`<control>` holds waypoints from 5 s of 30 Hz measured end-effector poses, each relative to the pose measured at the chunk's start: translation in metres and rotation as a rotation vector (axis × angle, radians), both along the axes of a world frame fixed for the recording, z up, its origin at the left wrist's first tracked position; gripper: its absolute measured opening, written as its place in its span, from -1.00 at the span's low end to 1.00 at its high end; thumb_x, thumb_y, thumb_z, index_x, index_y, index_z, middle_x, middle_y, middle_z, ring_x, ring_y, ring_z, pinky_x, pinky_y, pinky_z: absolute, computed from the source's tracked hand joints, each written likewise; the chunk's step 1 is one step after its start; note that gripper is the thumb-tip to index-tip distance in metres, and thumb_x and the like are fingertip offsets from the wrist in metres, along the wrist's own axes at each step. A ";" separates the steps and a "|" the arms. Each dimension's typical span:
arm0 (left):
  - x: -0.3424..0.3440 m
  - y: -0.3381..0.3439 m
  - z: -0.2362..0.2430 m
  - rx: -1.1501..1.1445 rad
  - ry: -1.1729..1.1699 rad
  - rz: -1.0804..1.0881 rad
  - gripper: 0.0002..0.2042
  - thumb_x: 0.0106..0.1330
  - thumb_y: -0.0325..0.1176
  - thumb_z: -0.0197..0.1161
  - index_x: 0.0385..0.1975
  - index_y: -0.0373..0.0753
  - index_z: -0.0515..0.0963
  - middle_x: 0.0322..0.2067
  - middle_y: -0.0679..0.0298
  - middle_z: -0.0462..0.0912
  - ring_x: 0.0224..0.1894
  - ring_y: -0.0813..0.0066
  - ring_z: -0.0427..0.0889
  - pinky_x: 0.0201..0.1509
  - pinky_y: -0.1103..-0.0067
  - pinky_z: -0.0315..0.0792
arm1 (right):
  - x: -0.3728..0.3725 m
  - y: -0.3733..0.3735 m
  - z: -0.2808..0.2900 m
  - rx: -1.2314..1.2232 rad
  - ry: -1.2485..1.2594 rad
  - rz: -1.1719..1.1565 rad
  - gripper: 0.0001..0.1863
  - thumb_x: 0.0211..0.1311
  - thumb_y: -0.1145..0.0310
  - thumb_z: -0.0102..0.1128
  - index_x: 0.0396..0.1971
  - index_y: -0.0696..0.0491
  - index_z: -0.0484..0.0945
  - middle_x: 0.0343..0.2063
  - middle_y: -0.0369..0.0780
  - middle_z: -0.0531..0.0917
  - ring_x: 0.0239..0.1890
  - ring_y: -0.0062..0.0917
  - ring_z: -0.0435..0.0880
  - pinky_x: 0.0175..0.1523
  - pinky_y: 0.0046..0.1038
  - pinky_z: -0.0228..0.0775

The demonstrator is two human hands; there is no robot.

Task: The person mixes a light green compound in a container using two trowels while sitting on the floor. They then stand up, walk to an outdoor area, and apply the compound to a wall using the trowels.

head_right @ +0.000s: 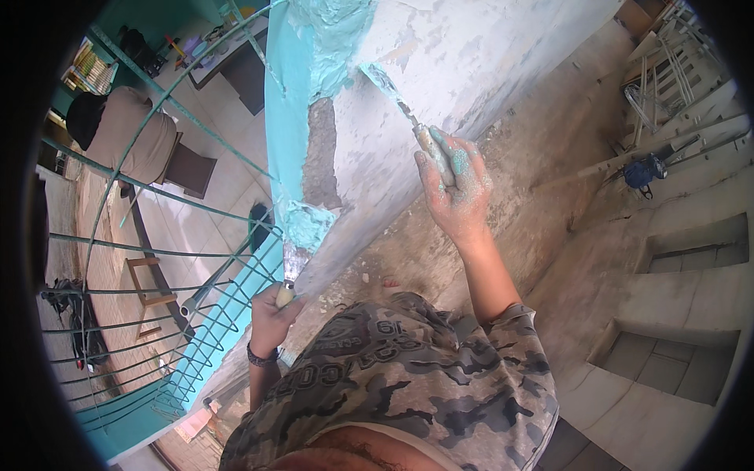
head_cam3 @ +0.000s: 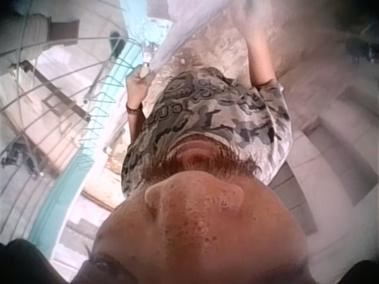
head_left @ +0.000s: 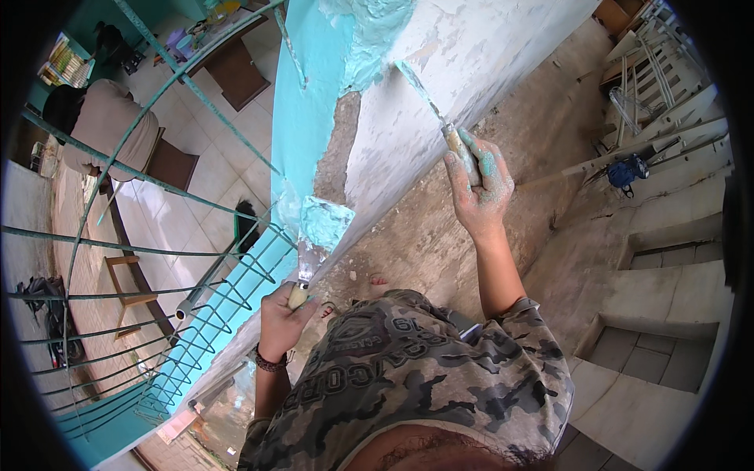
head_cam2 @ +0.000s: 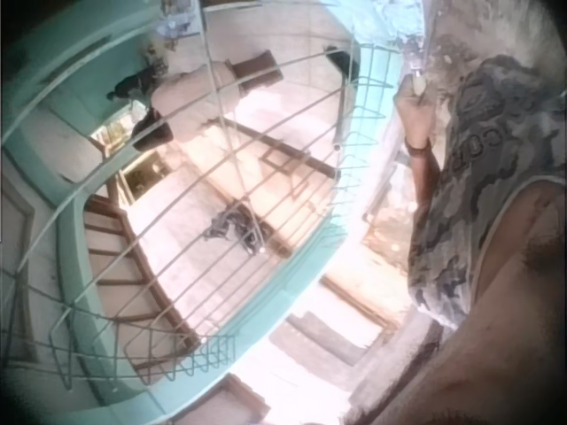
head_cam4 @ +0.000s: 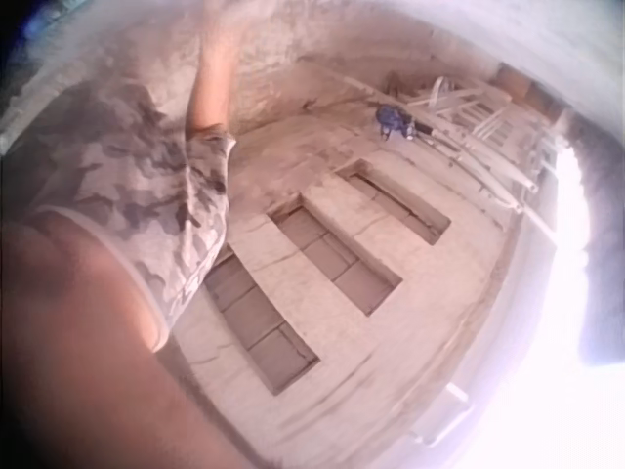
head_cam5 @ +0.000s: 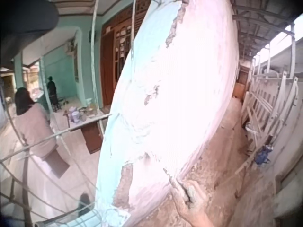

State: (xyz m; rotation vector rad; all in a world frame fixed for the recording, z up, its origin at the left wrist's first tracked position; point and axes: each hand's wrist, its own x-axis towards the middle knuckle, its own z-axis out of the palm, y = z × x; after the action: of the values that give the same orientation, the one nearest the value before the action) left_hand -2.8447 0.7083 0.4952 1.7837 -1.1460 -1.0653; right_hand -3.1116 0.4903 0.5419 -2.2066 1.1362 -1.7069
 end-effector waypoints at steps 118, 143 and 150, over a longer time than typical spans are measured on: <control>-0.017 -0.039 0.009 0.130 0.000 -0.010 -0.79 0.12 -0.46 0.37 -0.61 -0.31 0.44 -0.71 0.40 0.43 -0.64 0.73 0.32 -0.58 0.67 0.21 | -0.010 -0.193 0.013 -0.349 0.010 -0.041 -0.45 -0.27 0.82 0.08 -0.18 0.02 0.58 -0.19 -0.24 0.55 -0.09 -0.31 0.49 -0.02 -0.39 0.40; -0.028 -0.031 0.010 0.065 0.056 -0.032 -0.81 0.13 -0.47 0.36 -0.60 -0.30 0.45 -0.70 0.43 0.43 -0.63 0.73 0.32 -0.56 0.67 0.21 | -0.009 -0.172 0.022 -0.373 -0.019 -0.086 -0.46 -0.21 0.72 0.28 -0.12 -0.05 0.59 -0.20 -0.24 0.55 -0.14 -0.33 0.48 -0.05 -0.37 0.33; -0.029 -0.020 0.002 0.035 0.065 -0.043 -0.80 0.14 -0.46 0.35 -0.60 -0.30 0.44 -0.70 0.42 0.43 -0.63 0.72 0.33 -0.57 0.66 0.21 | -0.019 -0.138 0.028 -0.261 -0.147 -0.021 -0.51 -0.17 0.68 0.31 -0.13 -0.03 0.59 -0.20 -0.24 0.54 -0.14 -0.30 0.48 -0.06 -0.34 0.36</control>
State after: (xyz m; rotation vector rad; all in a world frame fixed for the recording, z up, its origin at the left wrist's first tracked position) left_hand -2.8735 0.6879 0.4973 1.7454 -1.1369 -1.1666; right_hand -3.1305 0.3519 0.5694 -2.1675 0.9529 -2.0932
